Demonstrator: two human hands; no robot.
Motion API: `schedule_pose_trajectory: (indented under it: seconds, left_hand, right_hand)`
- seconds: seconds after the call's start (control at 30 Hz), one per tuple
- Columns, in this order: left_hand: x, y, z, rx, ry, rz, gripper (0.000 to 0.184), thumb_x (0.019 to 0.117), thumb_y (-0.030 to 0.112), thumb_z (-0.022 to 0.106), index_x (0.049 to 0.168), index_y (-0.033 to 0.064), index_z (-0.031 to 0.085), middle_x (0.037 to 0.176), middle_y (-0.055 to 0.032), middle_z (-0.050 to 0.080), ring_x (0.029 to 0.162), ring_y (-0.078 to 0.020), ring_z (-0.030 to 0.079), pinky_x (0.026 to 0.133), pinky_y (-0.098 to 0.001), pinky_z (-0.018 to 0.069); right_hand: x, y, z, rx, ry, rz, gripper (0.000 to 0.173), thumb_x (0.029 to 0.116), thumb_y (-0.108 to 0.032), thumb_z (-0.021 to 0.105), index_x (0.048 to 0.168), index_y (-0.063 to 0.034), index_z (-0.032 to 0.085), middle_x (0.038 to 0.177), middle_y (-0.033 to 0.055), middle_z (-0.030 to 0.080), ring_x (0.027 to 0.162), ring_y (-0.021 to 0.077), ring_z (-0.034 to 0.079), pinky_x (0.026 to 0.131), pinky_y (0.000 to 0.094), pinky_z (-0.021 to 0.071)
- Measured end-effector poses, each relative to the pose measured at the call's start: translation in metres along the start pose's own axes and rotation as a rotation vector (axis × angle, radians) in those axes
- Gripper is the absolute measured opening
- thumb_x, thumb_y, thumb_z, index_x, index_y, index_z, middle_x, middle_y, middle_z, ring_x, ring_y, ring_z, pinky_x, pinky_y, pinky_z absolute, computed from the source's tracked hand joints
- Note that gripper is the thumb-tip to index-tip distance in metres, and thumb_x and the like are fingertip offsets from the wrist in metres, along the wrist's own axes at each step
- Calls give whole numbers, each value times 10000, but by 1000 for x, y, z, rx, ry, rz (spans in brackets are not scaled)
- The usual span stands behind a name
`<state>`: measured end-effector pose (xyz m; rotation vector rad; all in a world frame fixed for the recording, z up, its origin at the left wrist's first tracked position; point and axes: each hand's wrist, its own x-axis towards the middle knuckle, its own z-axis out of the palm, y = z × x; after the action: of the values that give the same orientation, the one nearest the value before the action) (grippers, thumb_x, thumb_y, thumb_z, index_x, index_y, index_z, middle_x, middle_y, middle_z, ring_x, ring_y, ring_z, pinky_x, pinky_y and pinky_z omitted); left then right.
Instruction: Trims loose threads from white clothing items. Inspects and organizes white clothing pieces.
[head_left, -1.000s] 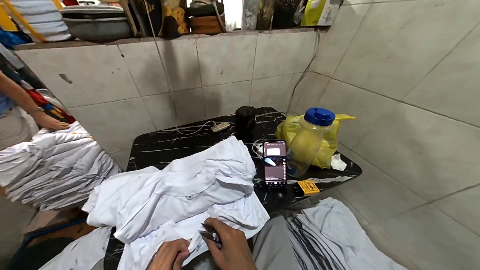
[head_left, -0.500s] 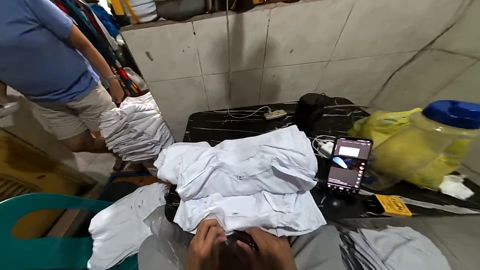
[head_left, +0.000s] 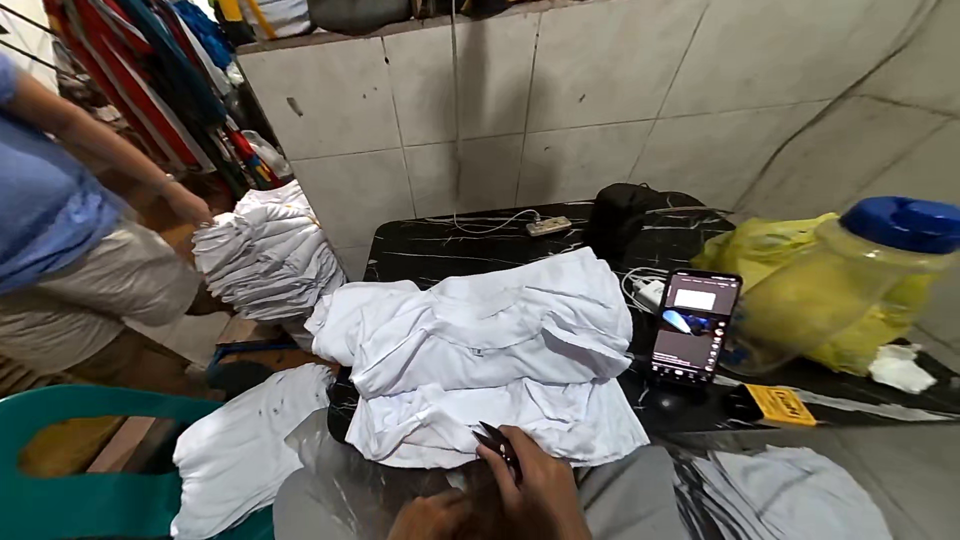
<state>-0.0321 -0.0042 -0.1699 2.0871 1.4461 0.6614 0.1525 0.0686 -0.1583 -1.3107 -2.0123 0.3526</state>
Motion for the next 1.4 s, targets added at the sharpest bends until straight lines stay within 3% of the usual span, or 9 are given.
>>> schedule_pose_trajectory:
  seconds: [0.13, 0.23, 0.33, 0.5, 0.63, 0.9, 1.03, 1.3, 1.4]
  left_hand:
    - [10, -7, -9, 26, 396, 113, 107, 978, 160, 685, 997, 119, 782, 992, -23, 762, 935, -99, 730, 842, -286, 618]
    - [29, -7, -20, 259, 574, 119, 165, 960, 234, 709, 1102, 233, 793, 1030, -42, 719, 886, -130, 674, 750, -266, 575]
    - [36, -19, -17, 344, 573, 191, 181, 931, 169, 683, 1052, 239, 798, 1065, -74, 696, 883, -152, 645, 736, -256, 552]
    - [22, -19, -21, 242, 422, 257, 179, 995, 125, 611, 984, 106, 788, 1035, -62, 768, 1070, -179, 709, 985, -322, 553]
    - [18, -19, -22, 161, 428, 221, 180, 996, 108, 607, 941, 33, 761, 950, -108, 764, 962, -206, 724, 934, -330, 564]
    - [14, -11, -18, 189, 499, 189, 151, 977, 137, 655, 942, 53, 775, 877, -147, 694, 880, -242, 662, 850, -329, 537]
    - [13, -9, -15, 208, 560, 215, 119, 953, 120, 683, 938, 76, 793, 883, -140, 689, 899, -224, 656, 856, -295, 534]
    - [11, -13, -17, 162, 586, 228, 113, 954, 117, 681, 942, 72, 784, 970, -134, 716, 986, -219, 666, 920, -314, 535]
    - [11, -11, -15, 117, 579, 231, 109, 960, 105, 675, 945, 54, 770, 1033, -163, 710, 1025, -211, 670, 941, -295, 541]
  right_hand:
    - [-1, 2, -2, 13, -38, 5, 407, 987, -444, 631, 1072, -60, 735, 773, 57, 733, 596, 202, 692, 520, 442, 569]
    - [-1, -2, -7, 63, -73, 35, 411, 981, -414, 648, 1096, -29, 736, 788, 92, 736, 618, 244, 705, 549, 487, 579]
    - [-2, -3, -11, 77, -99, 43, 409, 987, -415, 640, 1098, -32, 734, 777, 88, 729, 611, 236, 695, 548, 477, 573]
    - [-7, 3, -17, 92, -128, 64, 403, 981, -409, 654, 1107, -35, 739, 774, 95, 733, 639, 253, 712, 584, 492, 586]
    - [-6, 2, -21, 99, -196, 39, 394, 991, -428, 642, 1080, -57, 740, 788, 97, 731, 676, 261, 716, 616, 505, 586]
    - [-6, -5, -1, 108, -256, -151, 329, 1012, -361, 630, 1061, -48, 717, 858, 116, 725, 723, 273, 728, 611, 471, 593]
    - [-6, -10, 5, 99, -215, -192, 258, 996, -286, 650, 1073, -49, 715, 849, 115, 719, 698, 271, 723, 590, 454, 592]
    - [-9, -2, 3, 58, -194, -212, 360, 986, -440, 645, 988, -91, 729, 766, 75, 709, 645, 243, 706, 548, 451, 568]
    - [-10, -6, 6, 108, -177, -223, 304, 994, -352, 653, 1043, -59, 717, 802, 100, 708, 672, 257, 710, 568, 445, 577]
